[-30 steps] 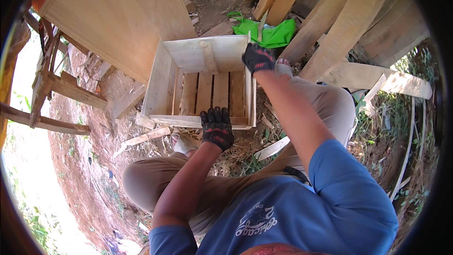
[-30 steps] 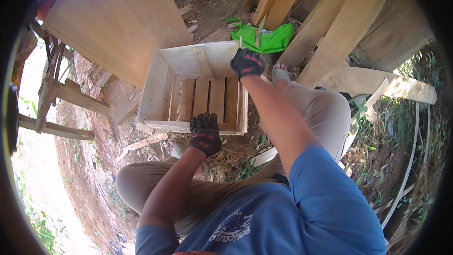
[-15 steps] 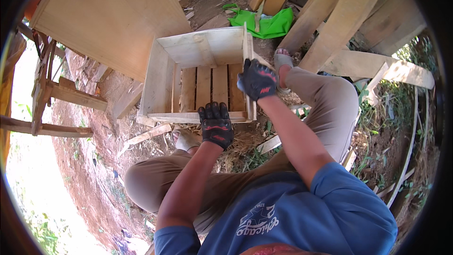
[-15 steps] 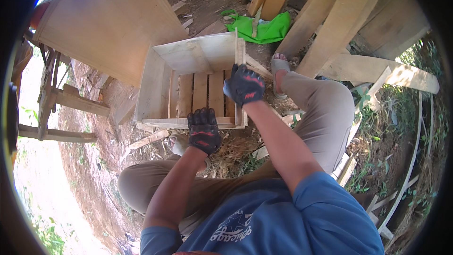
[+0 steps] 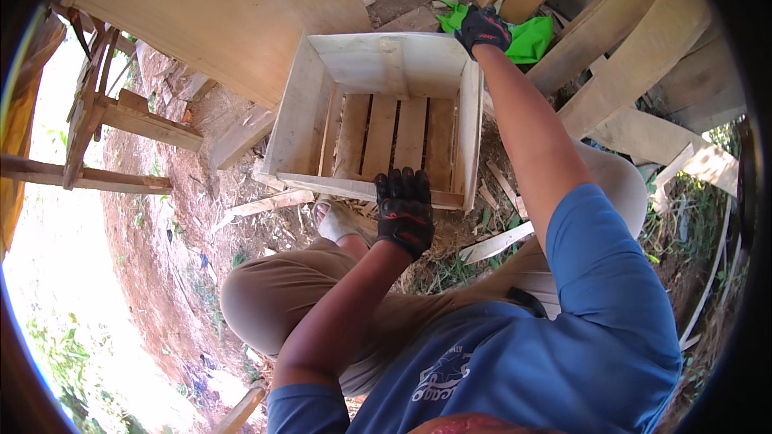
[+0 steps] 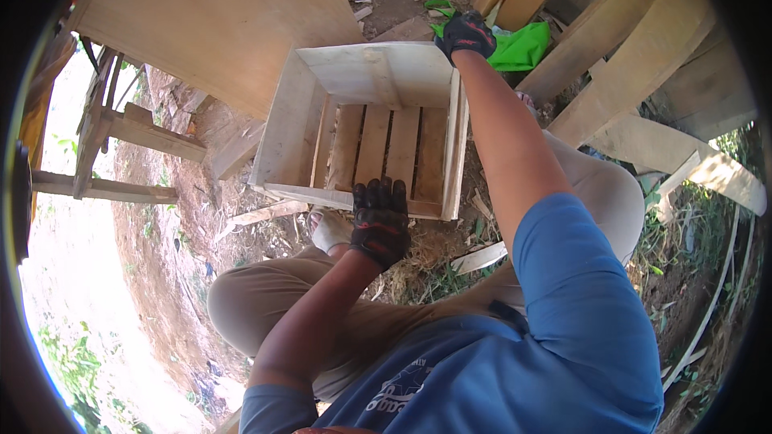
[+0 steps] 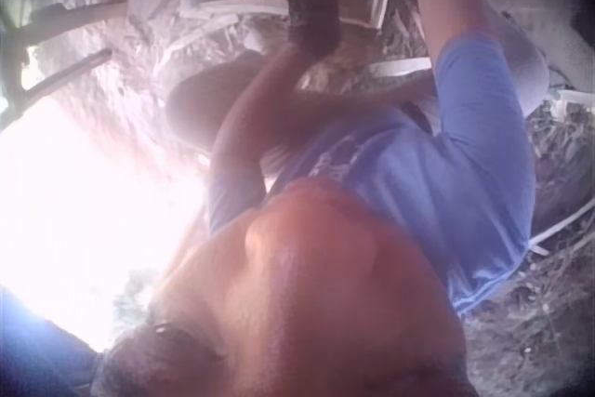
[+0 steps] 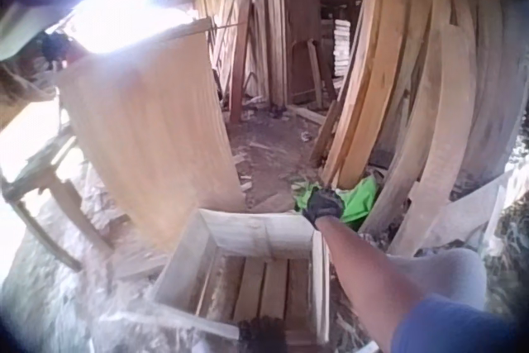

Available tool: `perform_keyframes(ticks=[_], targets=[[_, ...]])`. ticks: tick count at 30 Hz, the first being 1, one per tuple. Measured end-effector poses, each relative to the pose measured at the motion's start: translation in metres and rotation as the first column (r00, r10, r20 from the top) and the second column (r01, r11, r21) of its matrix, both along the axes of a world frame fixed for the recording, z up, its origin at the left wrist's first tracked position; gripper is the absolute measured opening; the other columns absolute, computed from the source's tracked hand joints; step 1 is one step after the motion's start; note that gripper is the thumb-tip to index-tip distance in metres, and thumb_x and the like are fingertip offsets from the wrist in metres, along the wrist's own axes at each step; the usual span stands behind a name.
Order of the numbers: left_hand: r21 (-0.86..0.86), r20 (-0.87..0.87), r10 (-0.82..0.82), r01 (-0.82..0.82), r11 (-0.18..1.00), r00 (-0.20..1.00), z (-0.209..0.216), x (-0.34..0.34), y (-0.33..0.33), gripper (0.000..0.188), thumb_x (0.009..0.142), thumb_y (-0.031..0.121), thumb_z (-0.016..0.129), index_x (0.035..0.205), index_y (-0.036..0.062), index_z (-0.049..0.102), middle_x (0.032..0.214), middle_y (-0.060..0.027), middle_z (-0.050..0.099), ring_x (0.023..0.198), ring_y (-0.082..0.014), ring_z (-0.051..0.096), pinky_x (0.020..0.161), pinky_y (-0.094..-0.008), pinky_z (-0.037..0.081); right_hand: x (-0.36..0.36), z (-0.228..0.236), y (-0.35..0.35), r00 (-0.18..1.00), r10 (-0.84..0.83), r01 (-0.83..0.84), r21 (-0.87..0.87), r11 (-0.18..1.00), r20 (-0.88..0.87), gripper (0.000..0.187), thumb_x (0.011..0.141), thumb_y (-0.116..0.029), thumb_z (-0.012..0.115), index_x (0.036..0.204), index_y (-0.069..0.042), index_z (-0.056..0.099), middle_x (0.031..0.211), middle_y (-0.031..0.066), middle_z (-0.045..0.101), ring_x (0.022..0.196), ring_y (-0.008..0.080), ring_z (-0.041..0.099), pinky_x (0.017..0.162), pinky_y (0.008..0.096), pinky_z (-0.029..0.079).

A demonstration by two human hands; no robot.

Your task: The person polishes the internal and external surfaces of a wooden crate by hand using a piece of sandpaper.

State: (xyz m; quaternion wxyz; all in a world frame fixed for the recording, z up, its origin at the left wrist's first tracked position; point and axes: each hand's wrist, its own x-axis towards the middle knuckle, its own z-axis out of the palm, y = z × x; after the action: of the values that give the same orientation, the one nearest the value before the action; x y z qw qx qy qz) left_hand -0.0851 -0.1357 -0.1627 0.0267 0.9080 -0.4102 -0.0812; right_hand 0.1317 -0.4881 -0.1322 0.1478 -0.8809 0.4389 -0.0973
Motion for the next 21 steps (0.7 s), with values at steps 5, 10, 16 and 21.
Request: perform_keyframes(ticks=[5,10,16,21], targets=[[0.006,0.006,-0.022,0.022,1.000,1.000,0.000,0.003,0.001,0.076,0.089,0.028,0.059,0.155,-0.0061,0.042,0.154,-0.0305,0.046,0.144,-0.0477,0.042,0.124,-0.0687,0.020,0.003,-0.034,-0.024,0.991,0.131,-0.128,-0.066,0.990,0.029,0.060,0.107,-0.052,0.041,0.139,-0.008,0.064,0.145,0.0228,0.064,0.131,0.0452,0.062,0.108,0.0540,0.050],[0.081,-0.054,-0.017,0.021,0.996,0.998,0.008,0.005,0.002,0.082,0.088,0.029,0.060,0.158,-0.0080,0.038,0.157,-0.0313,0.044,0.146,-0.0467,0.041,0.124,-0.0685,0.020,-0.028,-0.030,0.013,0.999,0.041,-0.044,0.103,0.994,0.032,0.068,0.108,-0.055,0.035,0.144,-0.004,0.060,0.148,0.0235,0.062,0.134,0.0435,0.060,0.112,0.0516,0.048],[0.102,-0.005,-0.029,0.029,0.994,1.000,0.000,0.002,-0.005,0.079,0.093,0.032,0.054,0.160,-0.0043,0.038,0.160,-0.0294,0.043,0.149,-0.0460,0.039,0.125,-0.0676,0.019,-0.139,-0.017,0.083,0.957,0.252,-0.272,-0.142,0.952,-0.143,0.070,0.095,-0.045,0.066,0.149,-0.004,0.048,0.144,0.0250,0.059,0.122,0.0425,0.066,0.099,0.0522,0.054],[0.133,-0.042,0.012,-0.007,0.991,0.999,0.003,0.003,0.000,0.077,0.095,0.032,0.054,0.161,-0.0017,0.038,0.163,-0.0276,0.041,0.151,-0.0446,0.038,0.127,-0.0664,0.016,-0.215,-0.027,0.139,0.911,0.413,-0.402,-0.204,0.893,0.012,0.073,0.092,-0.037,0.071,0.147,0.002,0.043,0.115,0.0259,0.070,0.093,0.0442,0.072,0.081,0.0552,0.056]])
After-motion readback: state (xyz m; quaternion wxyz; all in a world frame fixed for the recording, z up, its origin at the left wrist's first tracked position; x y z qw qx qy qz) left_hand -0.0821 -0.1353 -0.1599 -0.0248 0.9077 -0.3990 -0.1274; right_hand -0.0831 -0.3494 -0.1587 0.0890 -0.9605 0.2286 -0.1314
